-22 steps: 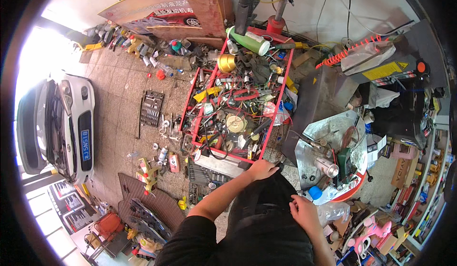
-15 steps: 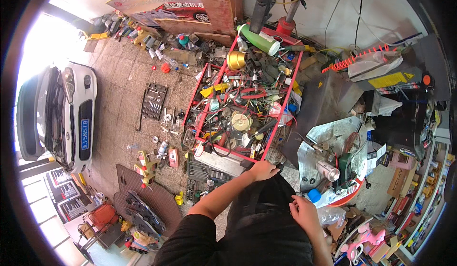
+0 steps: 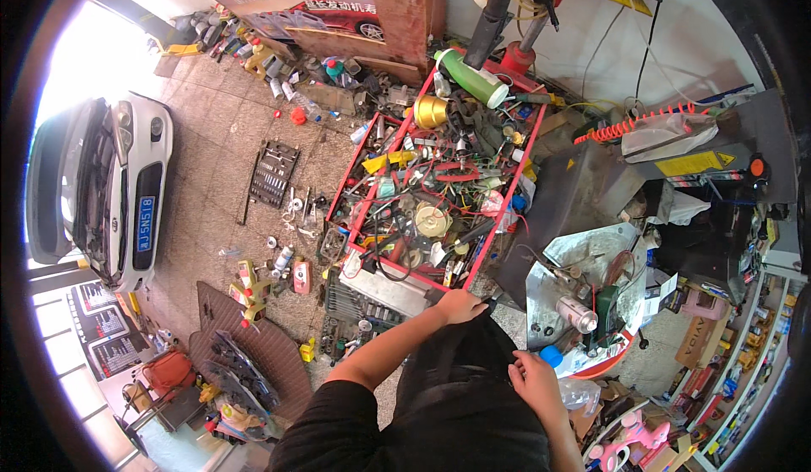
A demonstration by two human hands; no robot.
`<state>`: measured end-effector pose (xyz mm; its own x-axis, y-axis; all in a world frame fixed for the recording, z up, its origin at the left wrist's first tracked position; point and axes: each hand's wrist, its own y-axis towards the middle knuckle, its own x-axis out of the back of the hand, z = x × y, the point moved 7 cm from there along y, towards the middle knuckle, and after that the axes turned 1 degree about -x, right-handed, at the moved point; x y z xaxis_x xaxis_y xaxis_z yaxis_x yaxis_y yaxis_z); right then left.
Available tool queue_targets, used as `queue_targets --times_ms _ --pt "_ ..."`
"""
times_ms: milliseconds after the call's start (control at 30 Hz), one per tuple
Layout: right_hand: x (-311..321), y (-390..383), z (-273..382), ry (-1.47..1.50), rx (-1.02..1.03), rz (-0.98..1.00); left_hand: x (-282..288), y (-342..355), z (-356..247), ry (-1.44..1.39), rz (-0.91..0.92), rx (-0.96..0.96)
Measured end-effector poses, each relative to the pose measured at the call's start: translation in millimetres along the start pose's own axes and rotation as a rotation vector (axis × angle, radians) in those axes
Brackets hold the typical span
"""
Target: The person disassembles a car headlight assembly, removes a bulb, and replaces it with a new one. They then reassemble the headlight and place it back on the workbench.
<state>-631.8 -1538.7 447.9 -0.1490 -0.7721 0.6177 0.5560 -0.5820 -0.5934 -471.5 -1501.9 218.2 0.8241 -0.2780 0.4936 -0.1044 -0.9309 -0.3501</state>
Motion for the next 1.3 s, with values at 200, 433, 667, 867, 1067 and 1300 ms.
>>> queue_targets --times_ms 200,433,667,867,1067,1300 --pt "0.7 0.0 4.3 0.000 0.010 -0.007 -3.1 2.1 -0.6 -0.017 -0.044 -0.044" --pt "-2.2 -1.4 6.4 0.005 0.030 -0.032 -1.3 2.7 4.1 -0.004 -0.034 -0.055" --pt "-3.0 -4.1 10.4 0.027 0.038 -0.049 42.3 20.5 3.3 0.068 -0.106 -0.175" --pt "-8.7 -8.6 11.2 -0.013 0.054 -0.042 243.9 102.6 13.0 0.239 -0.772 -0.201" --pt "-8.0 -15.3 8.0 0.025 -0.010 -0.052 337.7 158.4 40.8 0.817 -0.447 0.183" --pt "-4.9 -21.7 0.7 0.098 -0.074 -0.078 335.2 173.1 64.6 0.627 -0.534 0.191"
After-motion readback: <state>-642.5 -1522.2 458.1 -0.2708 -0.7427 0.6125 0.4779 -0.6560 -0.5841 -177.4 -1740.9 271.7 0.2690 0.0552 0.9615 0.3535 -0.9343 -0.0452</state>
